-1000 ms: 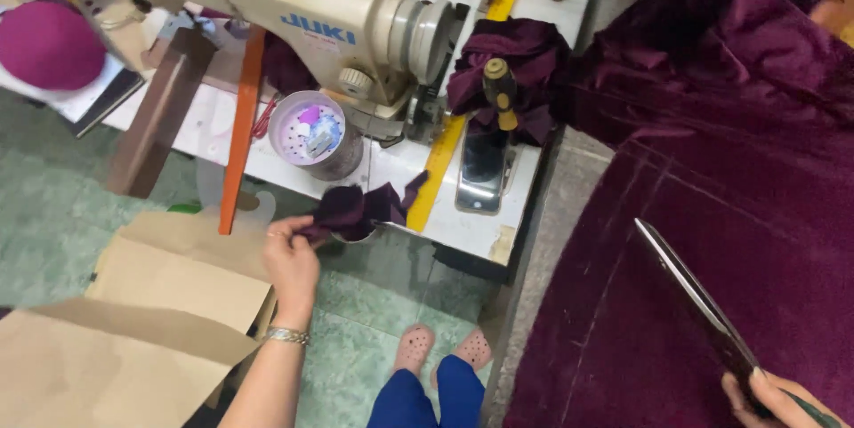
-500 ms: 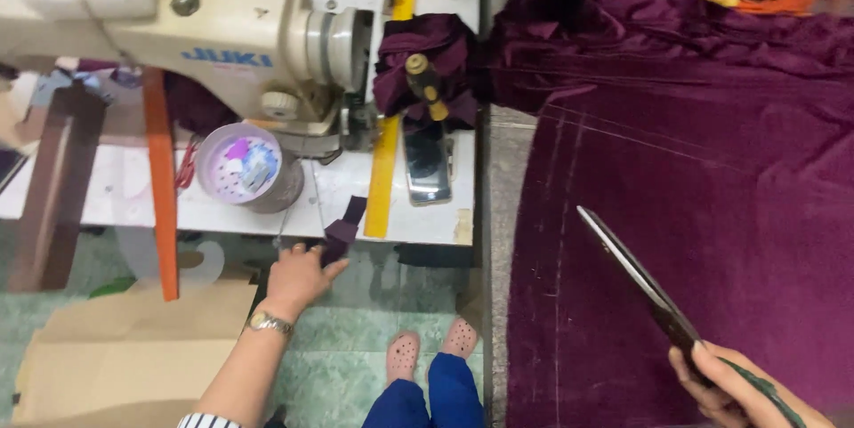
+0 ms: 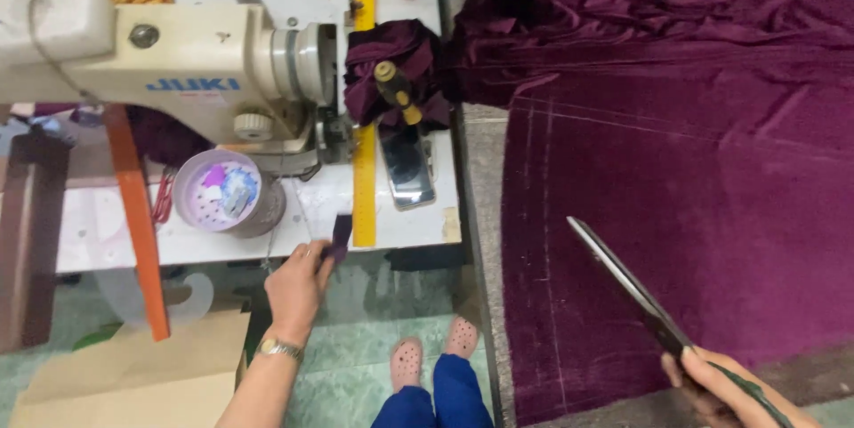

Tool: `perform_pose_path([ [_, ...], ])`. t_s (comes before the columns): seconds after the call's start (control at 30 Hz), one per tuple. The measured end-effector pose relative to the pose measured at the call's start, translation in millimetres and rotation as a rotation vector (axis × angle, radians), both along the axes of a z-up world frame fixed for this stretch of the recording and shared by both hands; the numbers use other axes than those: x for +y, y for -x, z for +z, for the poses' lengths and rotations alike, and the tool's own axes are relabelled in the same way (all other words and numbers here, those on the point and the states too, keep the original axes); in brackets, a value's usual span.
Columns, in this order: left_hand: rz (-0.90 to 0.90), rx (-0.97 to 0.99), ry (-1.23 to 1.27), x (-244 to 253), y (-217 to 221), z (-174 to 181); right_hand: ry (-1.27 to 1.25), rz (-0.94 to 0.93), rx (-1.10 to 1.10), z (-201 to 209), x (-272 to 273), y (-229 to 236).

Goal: The person cuts a large piece of dark purple velvet fabric laid out on a table using a pair of large shears. They follow white chalk lines drawn on the fabric to cut out a specific garment pattern, moving around the table to reach different sections.

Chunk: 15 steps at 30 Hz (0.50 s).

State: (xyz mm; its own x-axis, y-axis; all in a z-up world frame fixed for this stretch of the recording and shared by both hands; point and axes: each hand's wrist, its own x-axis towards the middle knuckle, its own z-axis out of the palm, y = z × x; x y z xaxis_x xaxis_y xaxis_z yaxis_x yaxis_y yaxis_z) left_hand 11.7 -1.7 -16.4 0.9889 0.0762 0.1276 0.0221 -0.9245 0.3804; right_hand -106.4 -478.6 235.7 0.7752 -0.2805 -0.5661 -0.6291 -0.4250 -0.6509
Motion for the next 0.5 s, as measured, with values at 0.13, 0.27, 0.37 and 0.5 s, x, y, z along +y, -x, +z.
perform_pose_path([
  [0.13, 0.148, 0.042, 0.258, 17, 15, 0, -0.039, 0.335, -0.364, 40, 32, 9],
  [0.27, 0.162, -0.055, 0.210, 54, 33, -43, -0.308, -0.540, 0.337, 10, 9, -32],
  [0.37, 0.178, 0.360, 0.008, 71, 35, -78, -0.171, -0.083, 0.427, 6, 0, -32],
  [0.5, 0.153, 0.372, -0.157, 88, 39, -114, -0.331, 0.128, 0.281, 16, -2, -25],
])
